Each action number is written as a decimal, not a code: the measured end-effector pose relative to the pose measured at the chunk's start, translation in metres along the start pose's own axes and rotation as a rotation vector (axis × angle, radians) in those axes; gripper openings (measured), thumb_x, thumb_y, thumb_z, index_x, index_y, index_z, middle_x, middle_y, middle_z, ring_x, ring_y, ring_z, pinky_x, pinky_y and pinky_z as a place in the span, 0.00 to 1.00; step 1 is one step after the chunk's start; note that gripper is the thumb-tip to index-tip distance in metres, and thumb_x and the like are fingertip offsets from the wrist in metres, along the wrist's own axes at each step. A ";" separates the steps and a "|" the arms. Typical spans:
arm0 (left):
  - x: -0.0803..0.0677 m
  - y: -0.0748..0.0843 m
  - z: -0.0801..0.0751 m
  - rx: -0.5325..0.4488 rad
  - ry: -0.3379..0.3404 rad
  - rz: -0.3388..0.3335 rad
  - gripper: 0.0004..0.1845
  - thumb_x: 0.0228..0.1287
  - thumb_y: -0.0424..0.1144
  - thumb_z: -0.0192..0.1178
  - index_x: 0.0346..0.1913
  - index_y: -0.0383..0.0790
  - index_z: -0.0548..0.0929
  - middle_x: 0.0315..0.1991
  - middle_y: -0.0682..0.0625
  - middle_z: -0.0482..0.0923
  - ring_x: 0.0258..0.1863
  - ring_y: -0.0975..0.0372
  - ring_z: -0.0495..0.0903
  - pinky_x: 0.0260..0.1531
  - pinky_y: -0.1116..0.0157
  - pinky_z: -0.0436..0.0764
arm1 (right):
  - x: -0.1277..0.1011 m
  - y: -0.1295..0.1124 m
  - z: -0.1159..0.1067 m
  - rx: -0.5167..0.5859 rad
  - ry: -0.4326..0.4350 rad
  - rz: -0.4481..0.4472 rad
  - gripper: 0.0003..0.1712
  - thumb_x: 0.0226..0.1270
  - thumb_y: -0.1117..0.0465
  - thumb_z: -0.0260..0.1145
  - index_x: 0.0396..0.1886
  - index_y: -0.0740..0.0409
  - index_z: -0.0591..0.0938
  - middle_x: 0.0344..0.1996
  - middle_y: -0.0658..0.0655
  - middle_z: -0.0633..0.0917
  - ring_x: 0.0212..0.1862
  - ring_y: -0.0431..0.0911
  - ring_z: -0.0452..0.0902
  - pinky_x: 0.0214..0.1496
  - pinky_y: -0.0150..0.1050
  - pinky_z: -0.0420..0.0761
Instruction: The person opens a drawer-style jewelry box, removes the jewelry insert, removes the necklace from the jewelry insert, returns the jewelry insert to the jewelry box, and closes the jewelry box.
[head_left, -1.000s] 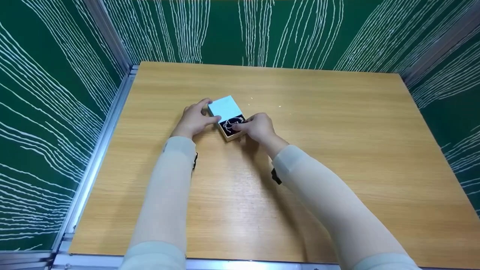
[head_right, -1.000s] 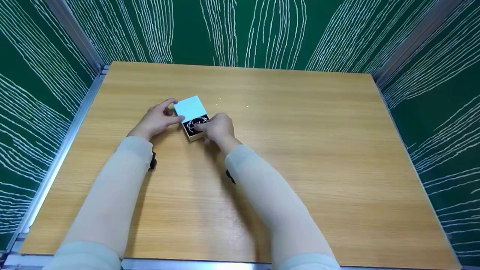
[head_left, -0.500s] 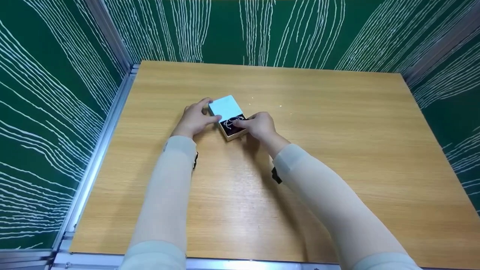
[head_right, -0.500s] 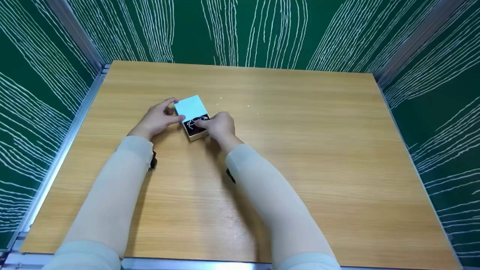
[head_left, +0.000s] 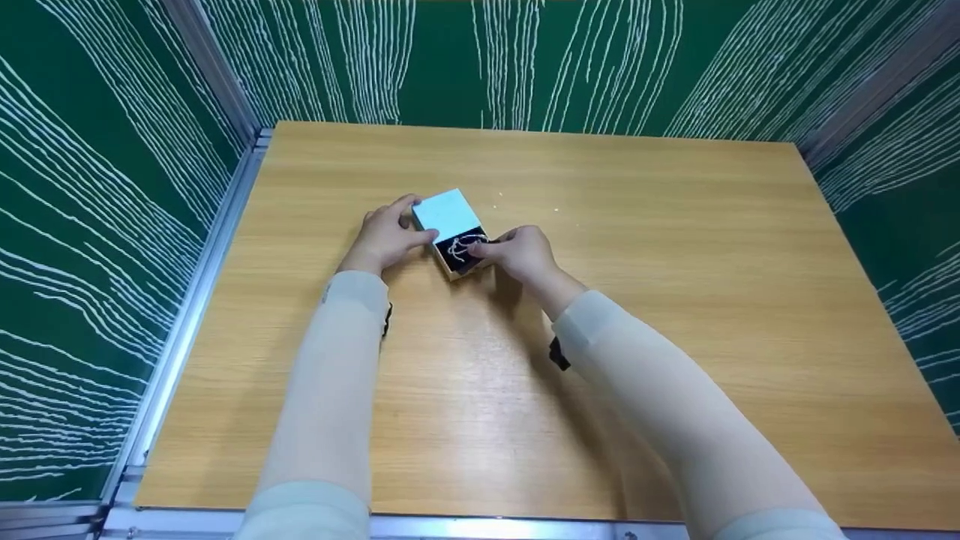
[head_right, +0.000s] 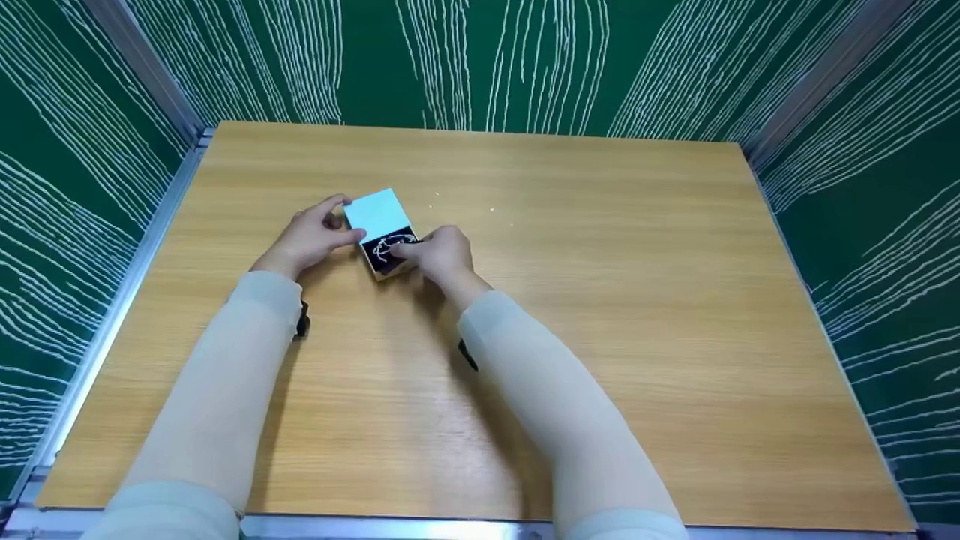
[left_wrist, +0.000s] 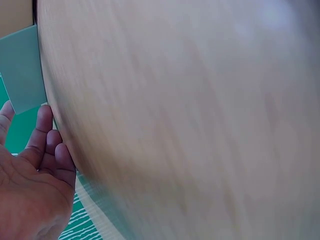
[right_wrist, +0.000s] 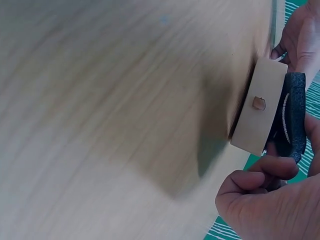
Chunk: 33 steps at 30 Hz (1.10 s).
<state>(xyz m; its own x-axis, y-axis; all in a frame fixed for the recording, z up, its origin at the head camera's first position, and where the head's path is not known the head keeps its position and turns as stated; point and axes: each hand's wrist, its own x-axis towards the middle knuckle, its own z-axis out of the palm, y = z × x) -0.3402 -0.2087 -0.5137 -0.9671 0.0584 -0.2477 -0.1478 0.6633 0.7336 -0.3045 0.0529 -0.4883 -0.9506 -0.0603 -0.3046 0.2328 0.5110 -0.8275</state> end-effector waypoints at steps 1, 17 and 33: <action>0.000 0.000 0.000 0.000 -0.001 -0.001 0.42 0.76 0.60 0.73 0.87 0.67 0.67 0.77 0.44 0.74 0.79 0.49 0.65 0.82 0.46 0.73 | -0.001 0.001 0.000 -0.006 0.000 -0.002 0.23 0.67 0.45 0.86 0.44 0.62 0.95 0.54 0.60 0.93 0.55 0.50 0.82 0.62 0.44 0.83; 0.002 -0.004 0.002 -0.010 0.002 -0.016 0.45 0.75 0.61 0.73 0.89 0.67 0.65 0.77 0.45 0.73 0.79 0.49 0.66 0.81 0.47 0.74 | -0.013 0.009 0.012 -0.185 0.064 -0.060 0.42 0.70 0.35 0.81 0.67 0.63 0.83 0.65 0.63 0.88 0.64 0.57 0.83 0.73 0.54 0.83; -0.001 -0.002 0.000 -0.014 0.001 -0.010 0.44 0.75 0.61 0.74 0.88 0.67 0.67 0.77 0.44 0.74 0.78 0.49 0.67 0.82 0.47 0.73 | -0.024 0.005 0.036 -0.531 0.158 -0.066 0.69 0.52 0.17 0.82 0.74 0.65 0.71 0.59 0.60 0.78 0.52 0.55 0.84 0.57 0.53 0.88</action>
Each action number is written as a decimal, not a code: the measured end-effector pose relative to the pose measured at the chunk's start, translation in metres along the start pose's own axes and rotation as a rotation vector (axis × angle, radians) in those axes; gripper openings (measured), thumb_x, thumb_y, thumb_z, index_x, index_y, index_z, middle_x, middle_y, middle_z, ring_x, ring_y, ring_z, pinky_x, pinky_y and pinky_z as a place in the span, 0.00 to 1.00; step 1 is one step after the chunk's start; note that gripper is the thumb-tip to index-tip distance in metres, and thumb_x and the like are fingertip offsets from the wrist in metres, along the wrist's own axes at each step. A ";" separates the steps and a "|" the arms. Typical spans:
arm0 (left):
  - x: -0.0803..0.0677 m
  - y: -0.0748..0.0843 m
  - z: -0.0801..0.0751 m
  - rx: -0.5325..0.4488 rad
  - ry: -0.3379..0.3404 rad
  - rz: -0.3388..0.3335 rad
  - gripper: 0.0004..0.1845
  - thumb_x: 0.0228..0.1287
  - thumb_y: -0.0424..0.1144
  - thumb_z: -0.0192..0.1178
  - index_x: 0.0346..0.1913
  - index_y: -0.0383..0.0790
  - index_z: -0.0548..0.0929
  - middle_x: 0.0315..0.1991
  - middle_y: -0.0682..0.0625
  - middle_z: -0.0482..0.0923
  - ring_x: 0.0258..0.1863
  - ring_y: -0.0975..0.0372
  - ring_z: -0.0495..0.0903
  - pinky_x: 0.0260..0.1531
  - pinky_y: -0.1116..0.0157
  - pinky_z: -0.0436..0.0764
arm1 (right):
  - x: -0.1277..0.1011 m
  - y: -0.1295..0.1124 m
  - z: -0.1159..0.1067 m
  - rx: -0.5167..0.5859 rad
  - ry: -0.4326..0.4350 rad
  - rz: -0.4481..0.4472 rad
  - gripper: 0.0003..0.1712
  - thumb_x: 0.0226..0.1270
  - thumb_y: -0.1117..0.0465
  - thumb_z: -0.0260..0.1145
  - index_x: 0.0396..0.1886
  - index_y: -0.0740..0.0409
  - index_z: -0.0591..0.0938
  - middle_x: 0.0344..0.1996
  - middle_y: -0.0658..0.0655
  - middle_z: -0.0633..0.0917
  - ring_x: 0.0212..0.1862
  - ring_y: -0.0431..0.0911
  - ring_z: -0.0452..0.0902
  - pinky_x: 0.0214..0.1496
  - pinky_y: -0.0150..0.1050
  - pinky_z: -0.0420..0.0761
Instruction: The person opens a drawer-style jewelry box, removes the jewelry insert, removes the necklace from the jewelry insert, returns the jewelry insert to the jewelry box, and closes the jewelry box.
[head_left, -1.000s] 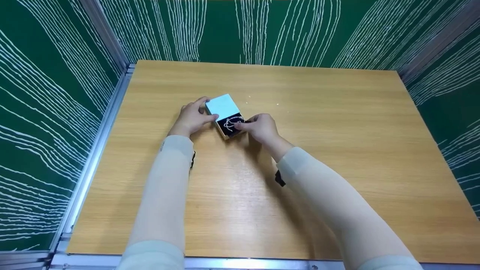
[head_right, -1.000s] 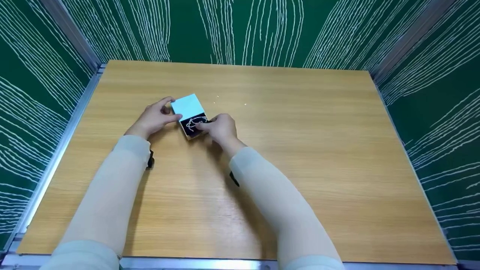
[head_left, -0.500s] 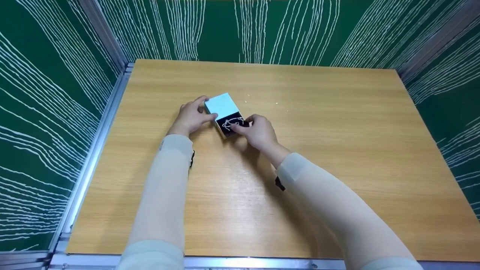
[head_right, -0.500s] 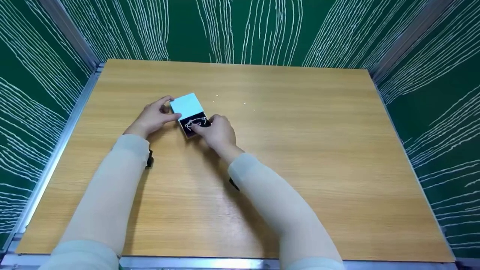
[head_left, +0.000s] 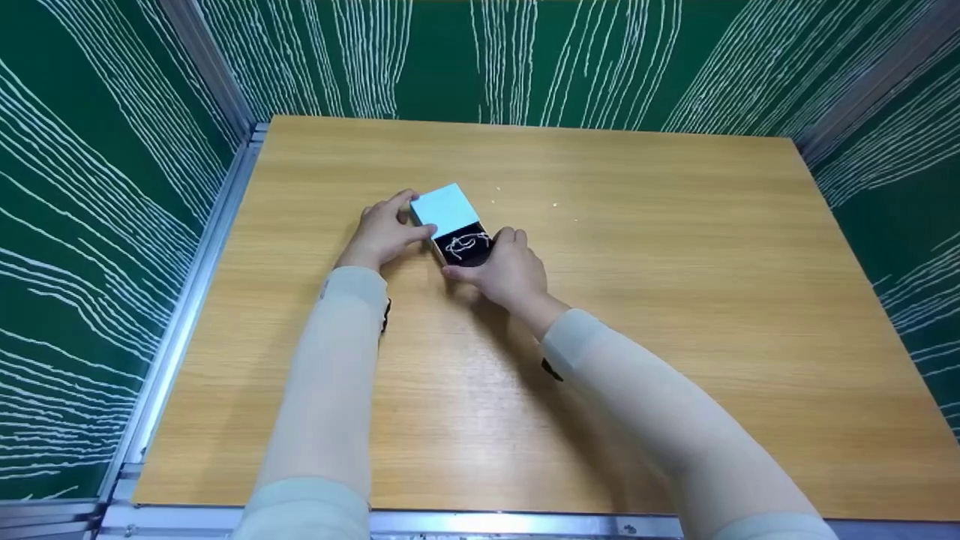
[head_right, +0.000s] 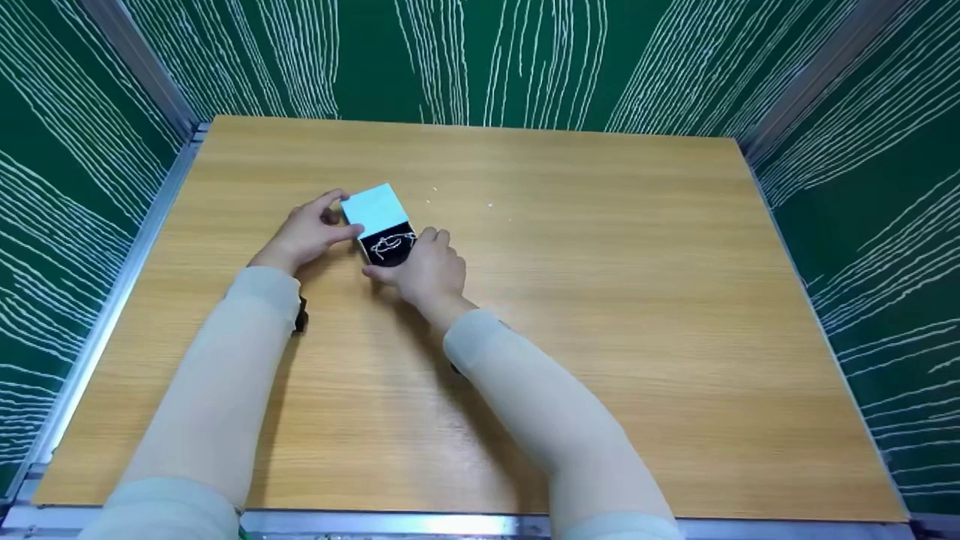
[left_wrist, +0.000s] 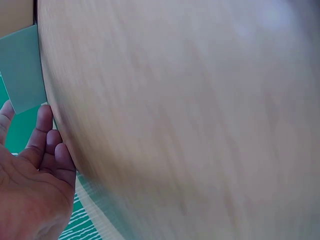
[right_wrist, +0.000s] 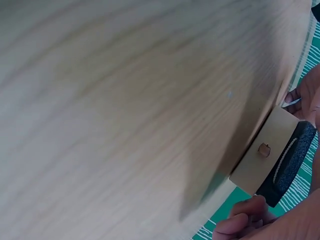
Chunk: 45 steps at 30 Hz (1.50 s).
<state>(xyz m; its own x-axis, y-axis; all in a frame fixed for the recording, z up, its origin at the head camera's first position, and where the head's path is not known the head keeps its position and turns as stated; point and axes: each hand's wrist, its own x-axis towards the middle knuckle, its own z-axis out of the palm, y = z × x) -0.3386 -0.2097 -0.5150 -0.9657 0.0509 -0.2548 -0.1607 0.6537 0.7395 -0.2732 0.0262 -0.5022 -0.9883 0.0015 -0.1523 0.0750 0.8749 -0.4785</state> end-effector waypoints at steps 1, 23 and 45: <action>0.000 0.001 0.000 -0.003 0.000 0.000 0.44 0.75 0.61 0.74 0.88 0.67 0.67 0.77 0.44 0.73 0.78 0.49 0.67 0.82 0.47 0.73 | 0.000 0.000 0.000 0.002 0.002 0.001 0.68 0.52 0.18 0.82 0.73 0.65 0.71 0.59 0.60 0.77 0.52 0.55 0.84 0.57 0.53 0.88; 0.001 -0.002 -0.002 0.012 0.005 0.038 0.41 0.76 0.59 0.73 0.87 0.64 0.68 0.75 0.42 0.76 0.77 0.47 0.65 0.78 0.47 0.75 | -0.013 0.013 -0.003 0.053 -0.005 -0.023 0.60 0.60 0.27 0.84 0.78 0.58 0.70 0.65 0.60 0.78 0.59 0.58 0.85 0.63 0.56 0.87; 0.001 -0.002 0.003 0.009 0.003 0.025 0.43 0.77 0.59 0.72 0.88 0.64 0.66 0.76 0.43 0.75 0.77 0.47 0.66 0.76 0.47 0.77 | -0.020 0.039 -0.009 0.191 -0.019 -0.072 0.59 0.62 0.38 0.88 0.84 0.52 0.68 0.69 0.61 0.75 0.59 0.58 0.81 0.70 0.58 0.85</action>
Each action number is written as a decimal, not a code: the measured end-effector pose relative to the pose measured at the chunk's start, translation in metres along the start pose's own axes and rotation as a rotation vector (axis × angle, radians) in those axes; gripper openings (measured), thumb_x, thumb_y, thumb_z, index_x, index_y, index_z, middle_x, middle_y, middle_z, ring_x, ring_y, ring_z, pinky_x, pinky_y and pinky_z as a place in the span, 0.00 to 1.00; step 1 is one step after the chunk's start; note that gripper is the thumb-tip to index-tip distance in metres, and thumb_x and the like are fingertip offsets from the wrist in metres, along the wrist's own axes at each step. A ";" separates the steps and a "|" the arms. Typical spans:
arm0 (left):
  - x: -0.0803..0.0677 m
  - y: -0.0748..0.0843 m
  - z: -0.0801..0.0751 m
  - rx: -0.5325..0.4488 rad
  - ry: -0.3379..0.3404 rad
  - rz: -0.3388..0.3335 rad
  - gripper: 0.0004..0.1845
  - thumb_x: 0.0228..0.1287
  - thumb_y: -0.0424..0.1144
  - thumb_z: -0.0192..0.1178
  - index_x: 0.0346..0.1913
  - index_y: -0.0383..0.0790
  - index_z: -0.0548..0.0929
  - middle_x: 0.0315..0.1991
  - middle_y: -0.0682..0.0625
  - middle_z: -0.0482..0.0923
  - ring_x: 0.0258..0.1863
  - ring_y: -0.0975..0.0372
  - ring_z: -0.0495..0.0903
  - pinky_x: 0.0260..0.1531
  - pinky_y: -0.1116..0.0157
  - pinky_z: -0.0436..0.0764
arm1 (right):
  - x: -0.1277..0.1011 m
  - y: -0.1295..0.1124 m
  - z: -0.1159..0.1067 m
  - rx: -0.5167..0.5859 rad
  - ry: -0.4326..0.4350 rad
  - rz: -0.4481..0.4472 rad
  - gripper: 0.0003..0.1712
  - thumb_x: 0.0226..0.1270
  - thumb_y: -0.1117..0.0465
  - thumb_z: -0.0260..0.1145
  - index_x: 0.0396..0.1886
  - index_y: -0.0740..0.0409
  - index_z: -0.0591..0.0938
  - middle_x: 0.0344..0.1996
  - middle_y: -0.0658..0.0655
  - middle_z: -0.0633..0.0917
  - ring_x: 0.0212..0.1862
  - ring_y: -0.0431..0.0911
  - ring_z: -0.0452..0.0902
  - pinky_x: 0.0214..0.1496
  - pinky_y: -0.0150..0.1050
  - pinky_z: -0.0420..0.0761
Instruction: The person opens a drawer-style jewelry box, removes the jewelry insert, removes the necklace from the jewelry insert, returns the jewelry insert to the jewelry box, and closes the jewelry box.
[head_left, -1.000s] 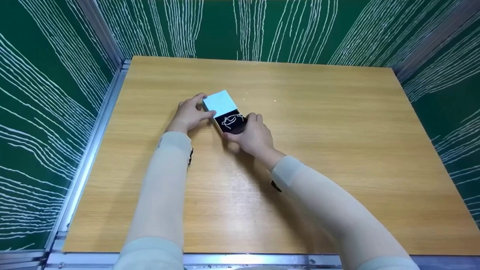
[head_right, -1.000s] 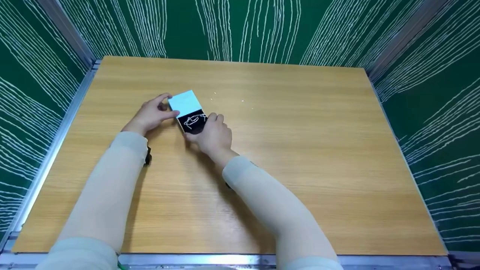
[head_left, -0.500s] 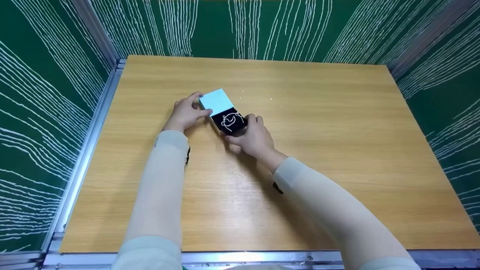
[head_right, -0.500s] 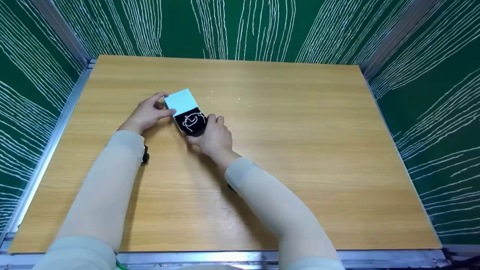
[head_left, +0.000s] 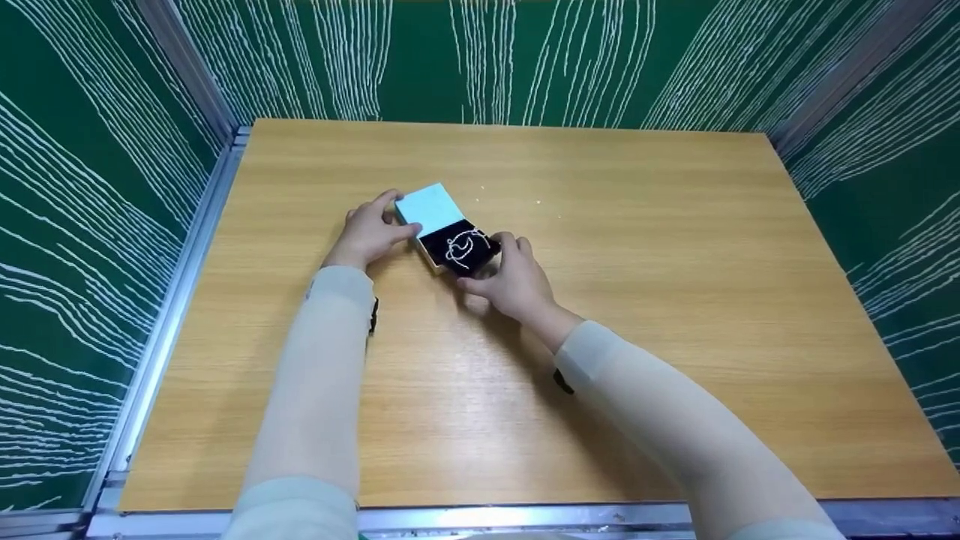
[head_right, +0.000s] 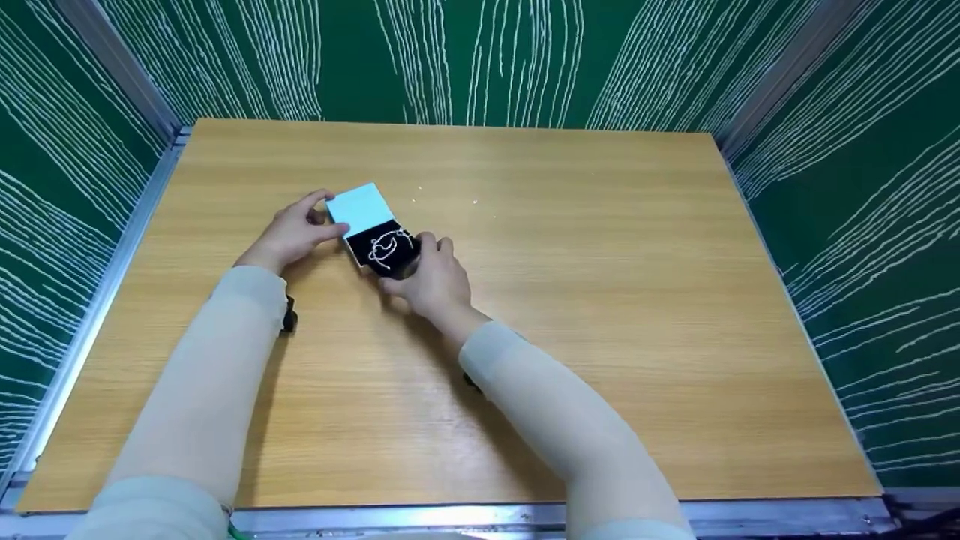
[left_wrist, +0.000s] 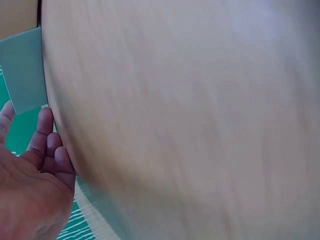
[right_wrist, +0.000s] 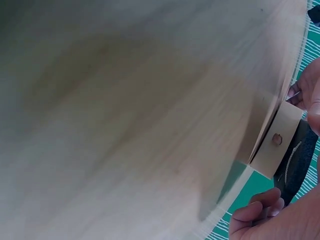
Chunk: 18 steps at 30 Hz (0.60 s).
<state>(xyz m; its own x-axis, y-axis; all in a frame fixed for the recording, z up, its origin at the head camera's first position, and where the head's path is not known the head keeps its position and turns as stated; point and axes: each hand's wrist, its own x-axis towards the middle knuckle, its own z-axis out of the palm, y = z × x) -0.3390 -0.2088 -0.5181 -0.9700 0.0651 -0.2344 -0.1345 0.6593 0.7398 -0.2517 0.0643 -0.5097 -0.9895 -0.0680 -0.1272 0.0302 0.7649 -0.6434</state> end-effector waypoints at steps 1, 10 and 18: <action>-0.001 0.000 0.000 0.004 -0.003 -0.002 0.43 0.77 0.59 0.72 0.88 0.64 0.66 0.77 0.43 0.74 0.78 0.47 0.66 0.77 0.48 0.77 | -0.001 0.001 -0.001 0.001 0.000 -0.003 0.59 0.62 0.37 0.88 0.84 0.51 0.68 0.69 0.61 0.75 0.58 0.57 0.81 0.70 0.58 0.85; -0.010 0.007 -0.002 0.114 -0.003 0.022 0.44 0.79 0.62 0.67 0.90 0.60 0.63 0.82 0.37 0.68 0.81 0.42 0.63 0.82 0.40 0.71 | -0.009 0.008 -0.010 0.043 -0.013 -0.028 0.59 0.62 0.39 0.88 0.84 0.52 0.68 0.71 0.62 0.75 0.60 0.58 0.81 0.72 0.58 0.84; -0.012 0.015 0.003 0.251 0.022 0.055 0.45 0.80 0.64 0.62 0.92 0.56 0.62 0.84 0.38 0.67 0.81 0.42 0.67 0.83 0.41 0.70 | -0.020 0.019 -0.022 0.105 -0.022 -0.037 0.59 0.61 0.43 0.89 0.85 0.53 0.68 0.69 0.62 0.74 0.49 0.54 0.79 0.65 0.56 0.85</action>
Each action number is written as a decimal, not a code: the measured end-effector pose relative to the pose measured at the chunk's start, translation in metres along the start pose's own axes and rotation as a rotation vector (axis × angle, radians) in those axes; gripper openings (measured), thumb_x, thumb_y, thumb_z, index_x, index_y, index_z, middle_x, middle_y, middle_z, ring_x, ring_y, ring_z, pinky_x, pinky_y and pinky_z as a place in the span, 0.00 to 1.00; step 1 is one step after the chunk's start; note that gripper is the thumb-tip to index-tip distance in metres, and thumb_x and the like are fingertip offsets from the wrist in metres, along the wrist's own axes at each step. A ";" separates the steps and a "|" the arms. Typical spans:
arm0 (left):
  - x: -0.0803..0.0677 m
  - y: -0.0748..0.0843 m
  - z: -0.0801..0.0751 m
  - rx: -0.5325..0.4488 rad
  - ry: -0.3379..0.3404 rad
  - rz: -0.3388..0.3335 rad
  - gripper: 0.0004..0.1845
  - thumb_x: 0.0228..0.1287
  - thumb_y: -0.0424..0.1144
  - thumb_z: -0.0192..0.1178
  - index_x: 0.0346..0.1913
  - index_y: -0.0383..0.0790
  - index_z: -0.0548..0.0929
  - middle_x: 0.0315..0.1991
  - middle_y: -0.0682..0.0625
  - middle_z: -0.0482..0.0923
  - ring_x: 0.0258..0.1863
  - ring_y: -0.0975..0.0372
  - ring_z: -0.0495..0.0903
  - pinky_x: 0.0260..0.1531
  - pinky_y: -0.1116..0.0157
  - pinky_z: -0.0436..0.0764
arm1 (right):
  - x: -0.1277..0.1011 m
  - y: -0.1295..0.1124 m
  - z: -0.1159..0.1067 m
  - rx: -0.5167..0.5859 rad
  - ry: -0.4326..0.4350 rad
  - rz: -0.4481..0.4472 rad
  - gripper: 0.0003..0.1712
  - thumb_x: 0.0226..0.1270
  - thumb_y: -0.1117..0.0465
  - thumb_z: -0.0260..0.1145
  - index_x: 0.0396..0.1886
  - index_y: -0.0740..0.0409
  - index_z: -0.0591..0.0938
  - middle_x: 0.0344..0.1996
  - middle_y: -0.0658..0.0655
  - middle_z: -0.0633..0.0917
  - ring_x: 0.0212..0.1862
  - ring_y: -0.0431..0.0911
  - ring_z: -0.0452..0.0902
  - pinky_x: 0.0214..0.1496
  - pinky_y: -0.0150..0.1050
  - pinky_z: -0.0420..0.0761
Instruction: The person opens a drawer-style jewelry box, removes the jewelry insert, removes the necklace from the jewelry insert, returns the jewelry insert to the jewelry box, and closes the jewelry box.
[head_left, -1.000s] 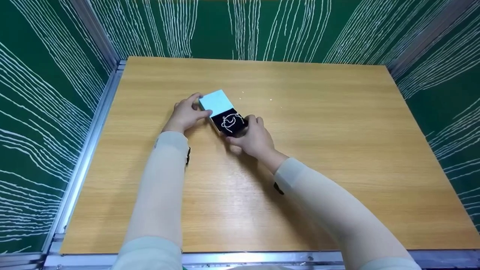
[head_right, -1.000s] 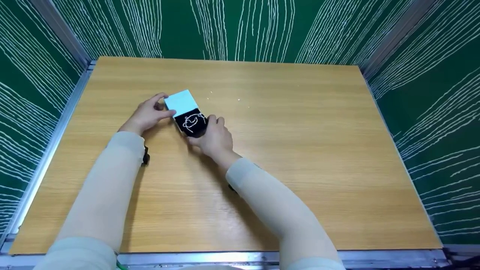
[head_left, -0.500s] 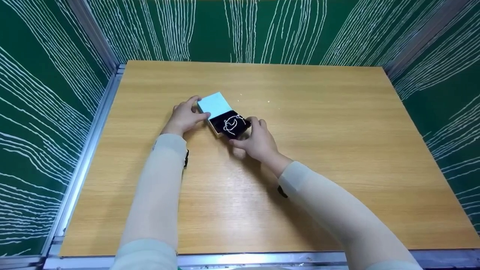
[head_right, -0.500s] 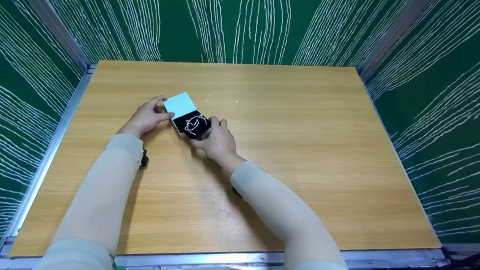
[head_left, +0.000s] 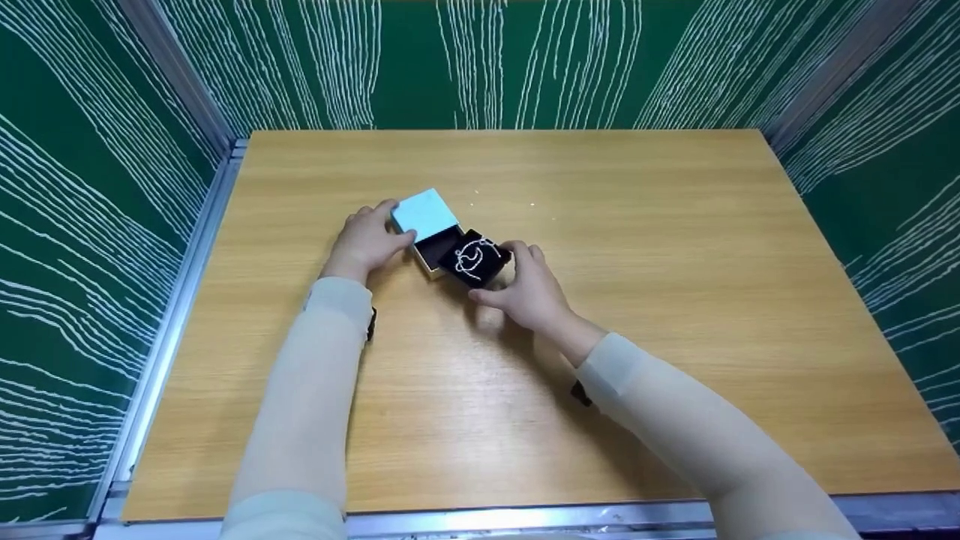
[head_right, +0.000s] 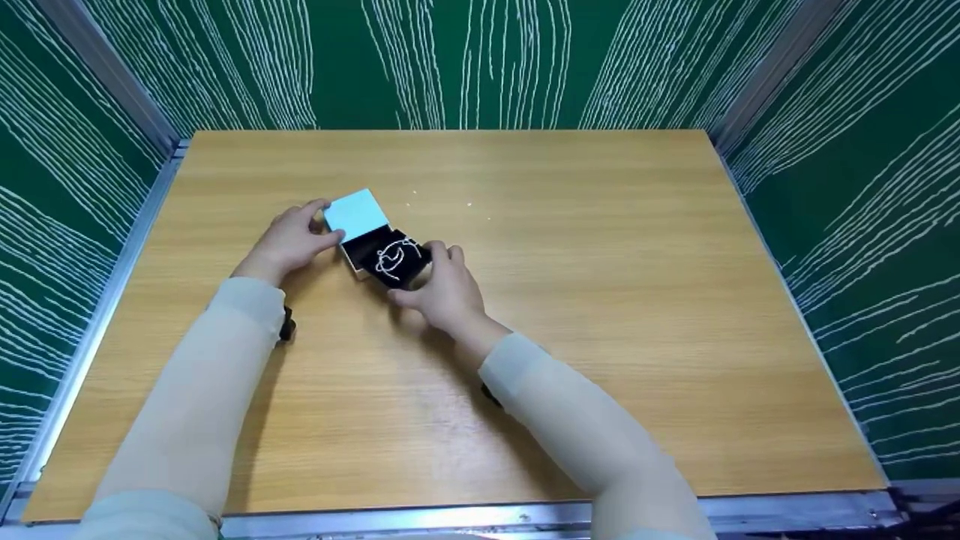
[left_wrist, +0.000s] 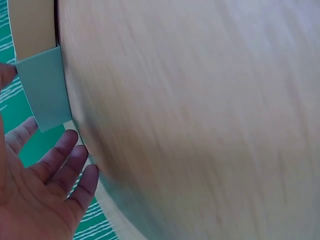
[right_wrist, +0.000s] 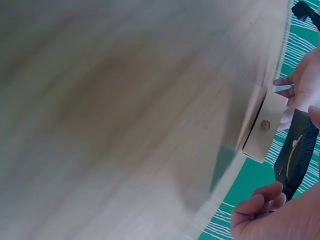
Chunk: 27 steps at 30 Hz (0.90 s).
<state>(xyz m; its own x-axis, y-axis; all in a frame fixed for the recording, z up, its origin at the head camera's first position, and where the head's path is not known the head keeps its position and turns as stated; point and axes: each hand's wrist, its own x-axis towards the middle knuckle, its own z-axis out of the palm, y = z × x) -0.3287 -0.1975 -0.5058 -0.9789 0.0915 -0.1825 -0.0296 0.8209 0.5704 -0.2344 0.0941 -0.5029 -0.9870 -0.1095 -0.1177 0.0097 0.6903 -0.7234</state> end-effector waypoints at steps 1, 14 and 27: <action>-0.001 0.000 0.000 0.010 0.004 0.002 0.45 0.80 0.64 0.62 0.92 0.55 0.62 0.84 0.38 0.67 0.81 0.42 0.68 0.83 0.41 0.70 | -0.001 0.001 -0.001 0.007 0.003 -0.003 0.59 0.61 0.43 0.89 0.85 0.53 0.68 0.68 0.62 0.74 0.47 0.54 0.78 0.63 0.56 0.85; -0.011 -0.001 -0.001 0.104 0.046 0.022 0.43 0.81 0.64 0.62 0.89 0.47 0.67 0.83 0.37 0.69 0.78 0.40 0.72 0.81 0.38 0.72 | -0.014 0.011 -0.014 0.048 0.006 -0.050 0.58 0.60 0.44 0.90 0.83 0.53 0.70 0.72 0.61 0.74 0.75 0.61 0.75 0.86 0.61 0.73; -0.015 0.003 0.001 0.106 0.044 0.031 0.42 0.81 0.63 0.63 0.88 0.46 0.70 0.83 0.38 0.68 0.78 0.40 0.72 0.80 0.38 0.73 | -0.015 0.019 -0.016 0.083 0.018 -0.062 0.58 0.60 0.46 0.90 0.83 0.56 0.70 0.69 0.64 0.74 0.72 0.62 0.74 0.83 0.61 0.75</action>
<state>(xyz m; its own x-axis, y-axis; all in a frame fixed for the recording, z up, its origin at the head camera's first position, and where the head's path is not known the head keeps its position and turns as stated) -0.3139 -0.1955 -0.5018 -0.9871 0.0945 -0.1296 0.0196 0.8731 0.4871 -0.2218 0.1204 -0.5040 -0.9888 -0.1373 -0.0593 -0.0393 0.6212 -0.7827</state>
